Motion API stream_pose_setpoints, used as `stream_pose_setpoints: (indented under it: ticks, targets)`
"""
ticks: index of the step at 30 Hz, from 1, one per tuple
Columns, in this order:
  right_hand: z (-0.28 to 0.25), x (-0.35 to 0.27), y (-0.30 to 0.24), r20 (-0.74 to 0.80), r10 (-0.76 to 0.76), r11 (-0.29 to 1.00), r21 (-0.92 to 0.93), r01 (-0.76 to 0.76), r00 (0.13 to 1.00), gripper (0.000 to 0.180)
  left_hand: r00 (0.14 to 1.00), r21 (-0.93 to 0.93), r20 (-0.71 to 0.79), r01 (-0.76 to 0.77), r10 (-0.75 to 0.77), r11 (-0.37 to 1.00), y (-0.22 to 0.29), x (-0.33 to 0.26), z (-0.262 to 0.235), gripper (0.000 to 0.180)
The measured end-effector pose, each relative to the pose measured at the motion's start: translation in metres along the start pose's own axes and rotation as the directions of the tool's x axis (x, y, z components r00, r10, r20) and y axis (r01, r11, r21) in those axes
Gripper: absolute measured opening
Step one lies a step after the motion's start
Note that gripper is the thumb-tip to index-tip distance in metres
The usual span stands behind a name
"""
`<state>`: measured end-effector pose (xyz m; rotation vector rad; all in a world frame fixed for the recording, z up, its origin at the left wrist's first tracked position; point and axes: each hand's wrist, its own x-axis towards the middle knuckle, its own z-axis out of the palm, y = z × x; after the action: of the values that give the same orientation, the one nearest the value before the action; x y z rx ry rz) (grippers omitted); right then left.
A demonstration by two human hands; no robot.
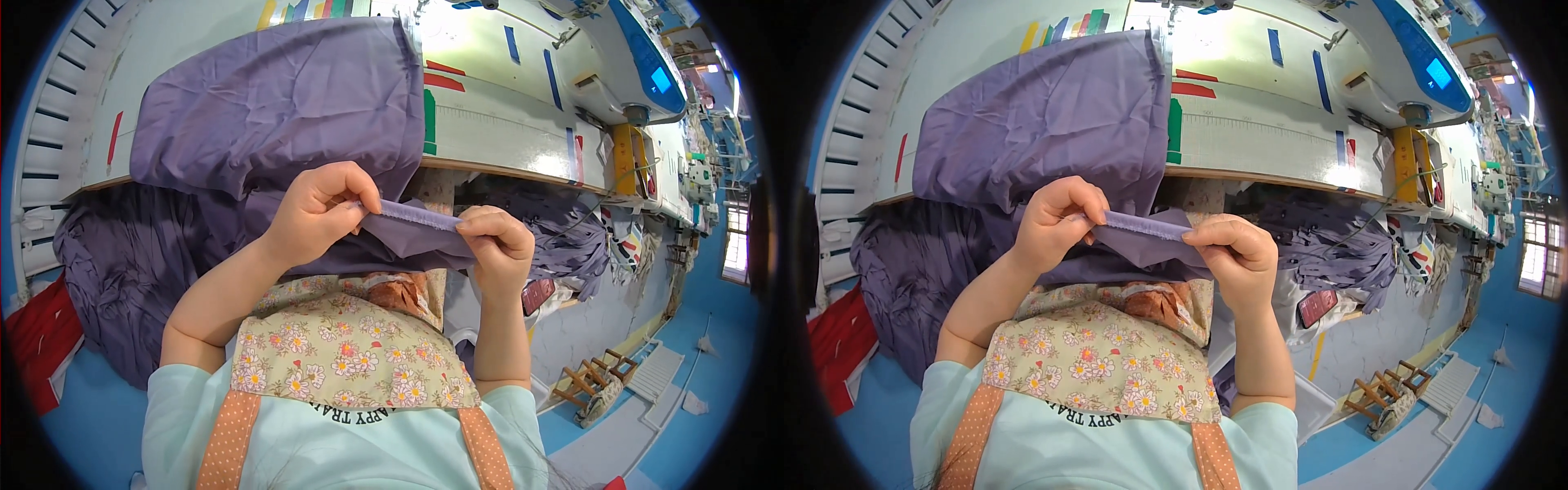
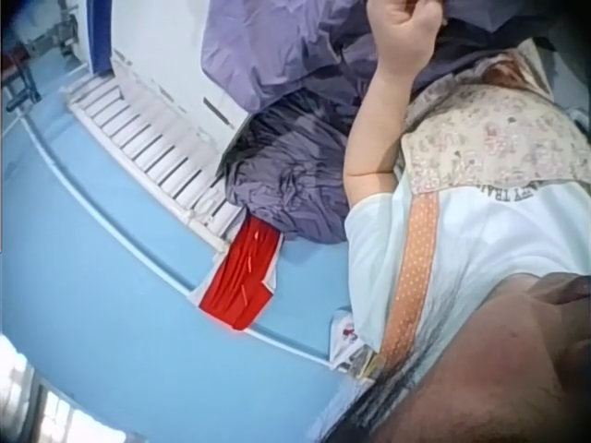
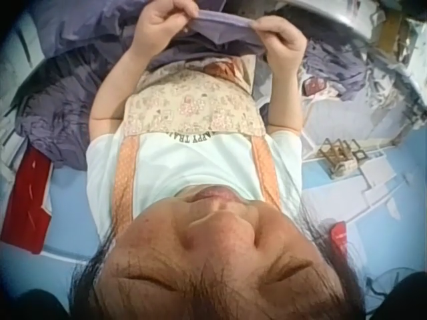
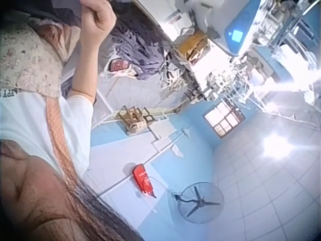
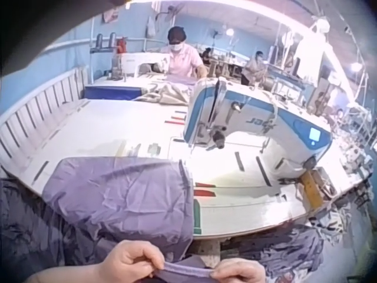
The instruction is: Using an industrial sewing machine to stitch purple fabric pieces together.
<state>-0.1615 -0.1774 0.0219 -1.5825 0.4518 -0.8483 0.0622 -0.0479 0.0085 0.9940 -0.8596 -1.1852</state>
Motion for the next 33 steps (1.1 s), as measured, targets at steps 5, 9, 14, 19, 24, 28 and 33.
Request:
stream_pose_setpoints:
  ticks: [5, 9, 14, 19, 24, 28, 33]
  targets:
    - [0.001, 0.002, -0.001, 0.021, -0.007, 1.000, -0.014, 0.008, 1.000, 0.025, 0.995, 0.022, 0.011, -0.104, 0.104, 0.994, -0.005, 0.000, -0.001, 0.016]
    - [0.004, 0.006, -0.008, 0.032, -0.013, 0.992, -0.123, 0.017, 0.999, 0.023, 0.986, 0.080, 0.000, -0.168, 0.168, 0.983, -0.007, -0.001, -0.002, 0.015]
    - [0.012, 0.010, -0.013, 0.031, 0.036, 0.956, -0.291, -0.025, 0.999, 0.016, 0.984, 0.183, -0.118, -0.108, 0.131, 0.977, -0.004, 0.001, 0.001, 0.005]
    - [0.020, 0.013, -0.011, -0.052, 0.046, 0.857, -0.511, -0.067, 0.998, 0.014, 0.969, 0.359, -0.186, -0.088, 0.164, 0.929, 0.001, 0.005, 0.005, 0.011]
    - [0.023, 0.018, -0.013, -0.003, 0.026, 0.815, -0.579, -0.023, 1.000, 0.015, 0.934, 0.768, 0.017, -0.241, 0.358, 0.594, 0.010, 0.012, -0.004, 0.022]
    - [0.021, 0.017, -0.021, 0.143, -0.100, 0.786, -0.595, 0.166, 0.985, 0.018, 0.926, 0.853, 0.050, -0.235, 0.374, 0.467, 0.021, 0.012, -0.011, 0.012]
    - [0.034, 0.013, -0.019, 0.316, -0.267, 0.713, -0.571, 0.407, 0.910, 0.021, 0.970, 0.714, -0.144, -0.034, 0.195, 0.699, 0.026, 0.007, -0.010, 0.009]
